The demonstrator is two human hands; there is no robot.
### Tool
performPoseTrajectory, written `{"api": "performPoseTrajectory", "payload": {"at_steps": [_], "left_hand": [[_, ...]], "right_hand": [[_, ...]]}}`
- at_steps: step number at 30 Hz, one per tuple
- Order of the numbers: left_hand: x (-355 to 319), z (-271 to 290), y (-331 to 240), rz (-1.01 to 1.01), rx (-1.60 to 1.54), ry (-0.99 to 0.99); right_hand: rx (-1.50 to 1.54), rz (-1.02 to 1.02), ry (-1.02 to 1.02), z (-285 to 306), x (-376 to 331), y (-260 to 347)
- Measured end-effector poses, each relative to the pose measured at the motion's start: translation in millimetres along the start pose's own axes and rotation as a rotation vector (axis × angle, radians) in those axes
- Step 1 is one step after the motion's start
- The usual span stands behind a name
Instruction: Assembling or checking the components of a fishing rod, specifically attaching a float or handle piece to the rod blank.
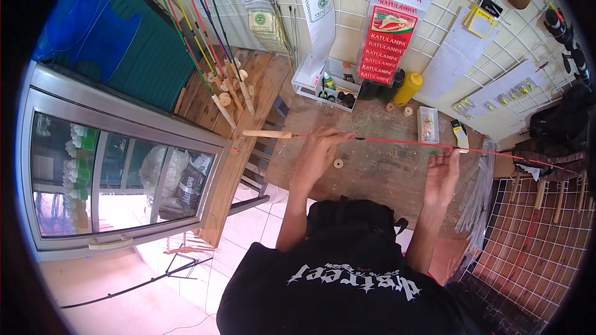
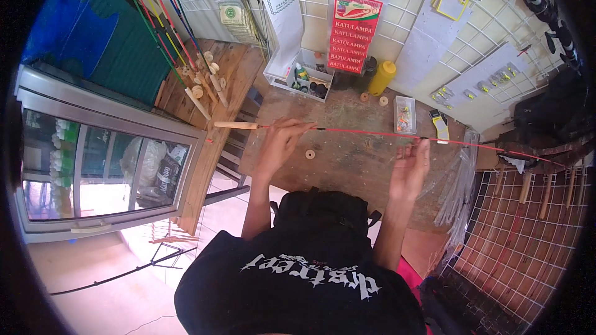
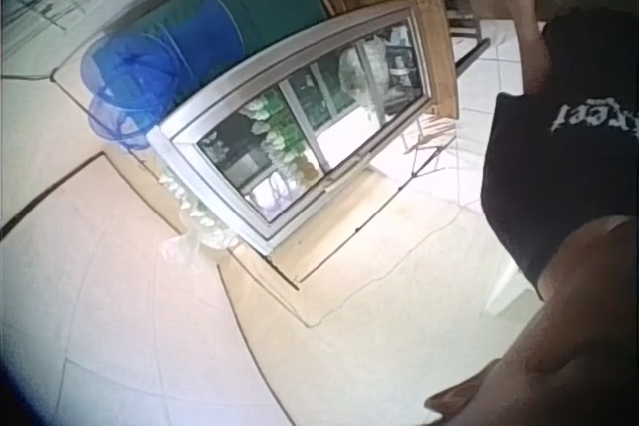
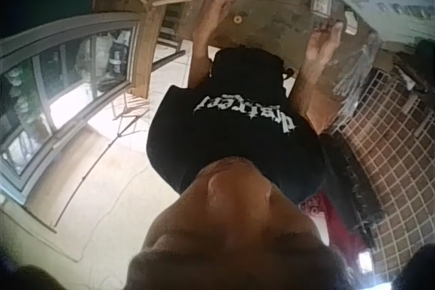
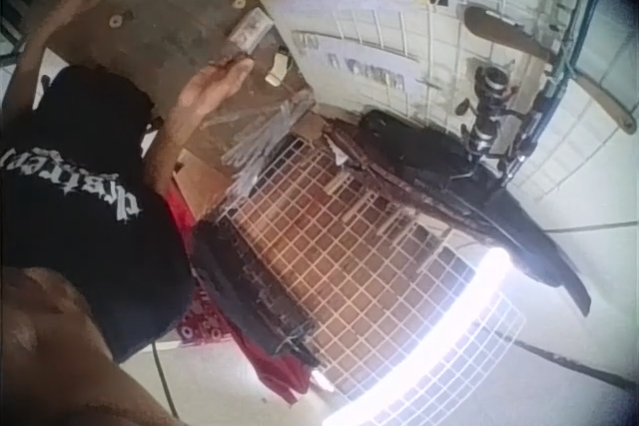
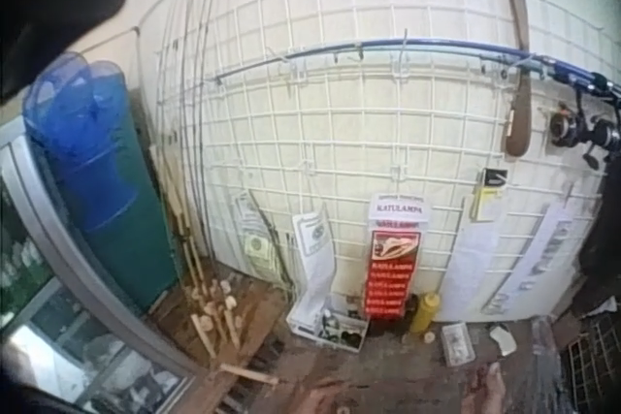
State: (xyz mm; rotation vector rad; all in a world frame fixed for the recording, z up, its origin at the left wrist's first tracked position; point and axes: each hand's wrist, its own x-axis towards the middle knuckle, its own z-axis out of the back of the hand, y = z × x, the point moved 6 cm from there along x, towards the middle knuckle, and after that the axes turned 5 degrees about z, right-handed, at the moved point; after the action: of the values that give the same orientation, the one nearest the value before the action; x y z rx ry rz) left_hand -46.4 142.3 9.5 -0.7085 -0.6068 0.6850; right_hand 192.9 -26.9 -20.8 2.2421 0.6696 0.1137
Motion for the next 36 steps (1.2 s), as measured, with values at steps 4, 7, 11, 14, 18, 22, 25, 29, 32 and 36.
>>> {"api": "performPoseTrajectory", "payload": {"at_steps": [4, 7, 11, 14, 18, 22, 25, 29, 32, 36], "left_hand": [[-13.1, 6.2, 26.4, 0.054, 0.051, 0.046], [-20.9, 12.7, 36.1, 0.084, 0.101, 0.053], [-27.5, 14.5, 52.4, 0.139, 0.095, 0.073], [-31.7, 13.5, 65.3, 0.122, 0.089, 0.067], [-31.8, 13.0, 74.1, 0.180, 0.103, 0.087], [-30.0, 9.0, 76.1, 0.173, 0.074, 0.065], [-25.5, 10.1, 71.7, 0.161, 0.061, 0.089], [-24.6, 12.9, 69.8, 0.149, 0.111, 0.111], [-24.6, 13.9, 70.3, 0.144, 0.125, 0.115], [-24.2, 13.3, 70.6, 0.198, 0.120, 0.127]], "right_hand": [[-0.064, -0.031, -0.025, 5.2, -13.6, -33.8], [-0.037, -0.052, 0.023, 5.0, -21.9, -50.9], [-0.050, -0.073, 0.033, 5.5, -28.5, -60.8], [-0.093, -0.079, -0.021, 2.4, -31.6, -64.8], [-0.082, -0.075, -0.062, -0.3, -31.2, -62.7], [-0.062, -0.057, -0.101, 3.3, -29.2, -59.4], [-0.056, -0.034, -0.160, 6.7, -27.1, -50.9], [-0.053, 0.005, -0.178, 12.8, -23.2, -44.2], [-0.065, 0.008, -0.179, 14.4, -22.4, -40.3], [-0.068, 0.030, -0.207, 18.7, -20.7, -35.0]]}}
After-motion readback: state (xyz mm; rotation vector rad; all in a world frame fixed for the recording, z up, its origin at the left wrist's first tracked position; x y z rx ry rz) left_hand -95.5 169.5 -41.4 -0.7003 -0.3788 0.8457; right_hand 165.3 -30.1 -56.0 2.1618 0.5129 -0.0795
